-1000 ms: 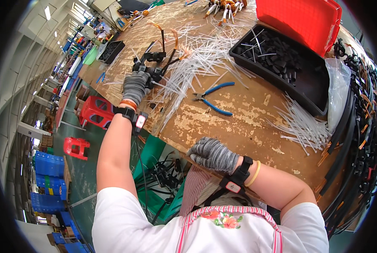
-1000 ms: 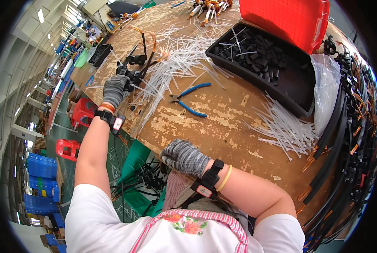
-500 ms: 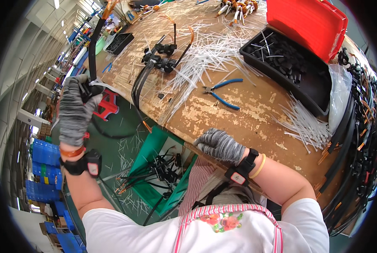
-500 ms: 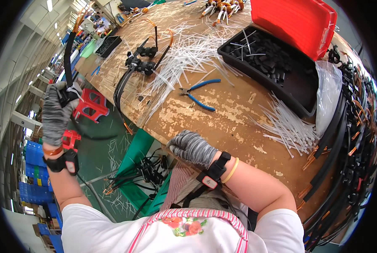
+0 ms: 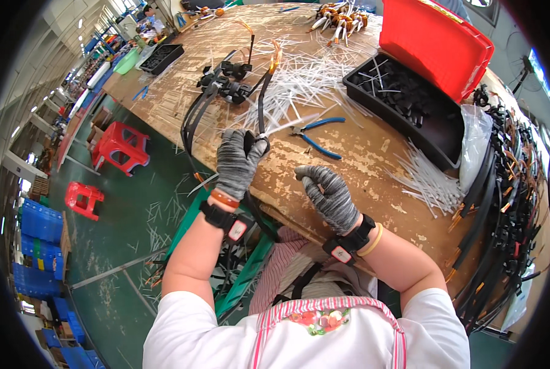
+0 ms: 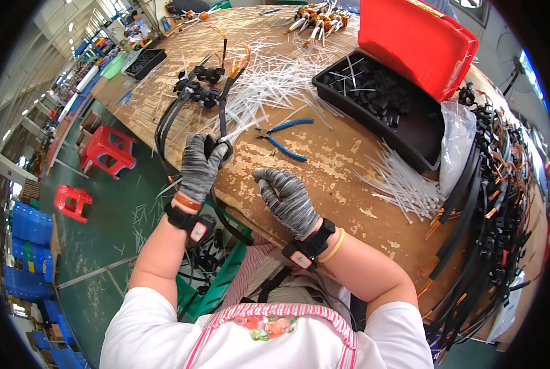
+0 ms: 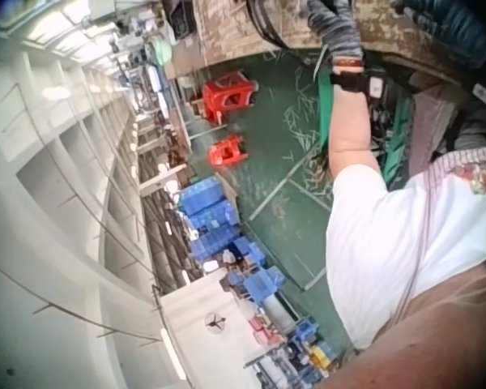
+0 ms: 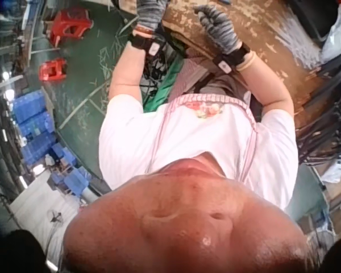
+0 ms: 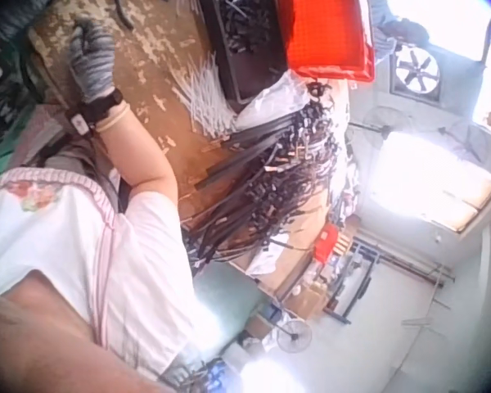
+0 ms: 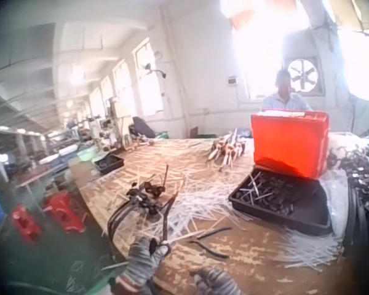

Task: Assembling and organizing cable harnesses using zip ties and pliers at a workbench.

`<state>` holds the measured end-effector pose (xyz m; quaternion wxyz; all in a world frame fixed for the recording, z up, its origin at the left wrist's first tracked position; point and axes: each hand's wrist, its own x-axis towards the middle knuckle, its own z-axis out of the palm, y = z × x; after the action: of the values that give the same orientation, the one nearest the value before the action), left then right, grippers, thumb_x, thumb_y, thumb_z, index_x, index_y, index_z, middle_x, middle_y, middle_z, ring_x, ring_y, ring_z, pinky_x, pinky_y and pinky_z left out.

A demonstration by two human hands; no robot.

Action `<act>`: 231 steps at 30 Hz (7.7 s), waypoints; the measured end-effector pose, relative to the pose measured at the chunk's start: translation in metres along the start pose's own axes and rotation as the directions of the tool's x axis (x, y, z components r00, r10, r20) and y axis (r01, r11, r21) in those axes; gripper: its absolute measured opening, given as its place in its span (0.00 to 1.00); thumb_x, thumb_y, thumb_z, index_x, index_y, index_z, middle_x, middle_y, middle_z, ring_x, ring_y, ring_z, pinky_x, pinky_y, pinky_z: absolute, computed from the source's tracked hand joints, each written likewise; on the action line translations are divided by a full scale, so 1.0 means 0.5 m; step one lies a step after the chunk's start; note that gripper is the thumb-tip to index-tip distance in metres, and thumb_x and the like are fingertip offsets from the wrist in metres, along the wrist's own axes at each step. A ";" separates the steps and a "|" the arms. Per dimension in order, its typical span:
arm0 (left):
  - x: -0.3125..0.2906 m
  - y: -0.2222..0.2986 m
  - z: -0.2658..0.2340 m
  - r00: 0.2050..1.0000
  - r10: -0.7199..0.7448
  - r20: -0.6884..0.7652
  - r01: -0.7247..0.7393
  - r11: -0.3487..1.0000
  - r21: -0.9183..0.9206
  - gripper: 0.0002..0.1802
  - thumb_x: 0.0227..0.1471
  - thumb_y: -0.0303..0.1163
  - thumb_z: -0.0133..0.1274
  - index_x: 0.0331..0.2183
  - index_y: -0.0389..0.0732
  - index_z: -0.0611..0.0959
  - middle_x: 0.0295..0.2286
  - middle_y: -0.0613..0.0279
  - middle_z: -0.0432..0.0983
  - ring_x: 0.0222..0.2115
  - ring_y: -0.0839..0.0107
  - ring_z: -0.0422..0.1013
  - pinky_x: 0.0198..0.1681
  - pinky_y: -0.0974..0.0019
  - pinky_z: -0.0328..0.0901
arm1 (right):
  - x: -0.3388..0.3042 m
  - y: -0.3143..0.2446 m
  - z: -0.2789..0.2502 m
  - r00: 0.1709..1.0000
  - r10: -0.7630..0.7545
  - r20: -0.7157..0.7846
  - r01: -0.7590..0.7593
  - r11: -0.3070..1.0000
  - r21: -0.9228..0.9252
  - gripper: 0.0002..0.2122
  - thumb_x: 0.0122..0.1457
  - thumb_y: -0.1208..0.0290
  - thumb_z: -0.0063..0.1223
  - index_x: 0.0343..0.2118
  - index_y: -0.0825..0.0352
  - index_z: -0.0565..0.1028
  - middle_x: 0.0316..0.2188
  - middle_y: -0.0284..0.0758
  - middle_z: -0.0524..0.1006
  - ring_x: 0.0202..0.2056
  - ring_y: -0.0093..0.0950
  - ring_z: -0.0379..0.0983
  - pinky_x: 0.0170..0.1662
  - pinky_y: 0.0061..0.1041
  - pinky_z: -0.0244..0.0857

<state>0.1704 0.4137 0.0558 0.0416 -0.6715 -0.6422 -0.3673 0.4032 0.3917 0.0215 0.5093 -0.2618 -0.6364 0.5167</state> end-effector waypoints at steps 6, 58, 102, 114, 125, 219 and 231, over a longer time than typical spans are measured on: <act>-0.002 0.005 0.024 0.967 -0.255 -0.019 0.242 0.936 -0.255 0.17 0.48 0.40 0.62 0.29 0.37 0.76 0.24 0.57 0.75 0.25 0.64 0.70 0.31 0.61 0.66 | 0.106 -0.027 -0.100 0.961 0.035 0.275 0.204 0.583 -0.787 0.21 0.53 0.66 0.57 0.49 0.67 0.72 0.46 0.48 0.73 0.46 0.45 0.70 0.51 0.37 0.64; 0.010 0.009 0.020 0.914 -0.358 0.193 0.366 0.930 -0.008 0.37 0.37 0.48 0.68 0.44 0.38 0.71 0.36 0.50 0.78 0.37 0.53 0.75 0.40 0.55 0.69 | 0.212 -0.002 0.045 0.923 0.296 0.246 0.103 0.427 -0.899 0.20 0.54 0.63 0.53 0.50 0.62 0.71 0.25 0.44 0.76 0.28 0.43 0.75 0.35 0.39 0.69; -0.182 0.152 -0.082 0.939 0.300 0.167 -0.311 0.949 0.045 0.31 0.51 0.34 0.55 0.56 0.39 0.67 0.49 0.49 0.68 0.52 0.50 0.64 0.58 0.55 0.57 | 0.062 0.014 0.024 0.669 0.416 0.616 -0.740 0.296 0.604 0.10 0.62 0.63 0.50 0.36 0.64 0.76 0.30 0.34 0.78 0.30 0.26 0.75 0.39 0.25 0.70; -0.265 0.247 -0.186 0.898 0.438 -0.045 -0.439 0.898 -0.018 0.18 0.47 0.31 0.60 0.40 0.40 0.73 0.39 0.56 0.69 0.37 0.58 0.68 0.41 0.56 0.64 | 0.080 -0.026 0.029 0.632 0.011 0.775 -0.774 -0.039 0.632 0.18 0.58 0.54 0.55 0.41 0.65 0.69 0.33 0.31 0.74 0.31 0.16 0.72 0.34 0.17 0.72; -0.228 0.280 -0.149 0.857 -0.430 0.283 0.448 0.354 -0.821 0.24 0.52 0.45 0.56 0.46 0.41 0.73 0.32 0.67 0.72 0.35 0.77 0.69 0.41 0.70 0.66 | 0.032 -0.046 0.077 0.816 0.168 0.553 -0.461 0.767 0.447 0.18 0.58 0.62 0.58 0.46 0.68 0.70 0.36 0.29 0.74 0.37 0.19 0.69 0.40 0.21 0.66; -0.037 0.106 0.064 0.920 -0.351 0.176 0.388 0.884 -0.261 0.14 0.48 0.34 0.61 0.34 0.40 0.74 0.24 0.68 0.71 0.26 0.75 0.66 0.32 0.68 0.64 | 0.170 0.036 -0.107 0.974 -0.068 0.215 0.222 0.121 -0.968 0.24 0.51 0.61 0.52 0.52 0.65 0.70 0.47 0.45 0.73 0.50 0.43 0.68 0.54 0.42 0.60; -0.158 0.270 -0.130 0.862 0.429 0.269 -0.470 0.876 0.110 0.23 0.41 0.35 0.62 0.41 0.41 0.77 0.33 0.55 0.75 0.38 0.56 0.73 0.49 0.52 0.64 | -0.005 -0.240 -0.077 0.498 -0.604 0.623 0.738 -0.083 -0.670 0.17 0.56 0.64 0.43 0.47 0.64 0.70 0.50 0.42 0.71 0.56 0.41 0.64 0.64 0.45 0.47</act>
<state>0.2698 0.2903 0.1161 0.1073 -0.8357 -0.4968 -0.2080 0.4626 0.3650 0.1292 0.4191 -0.1045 -0.8711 -0.2339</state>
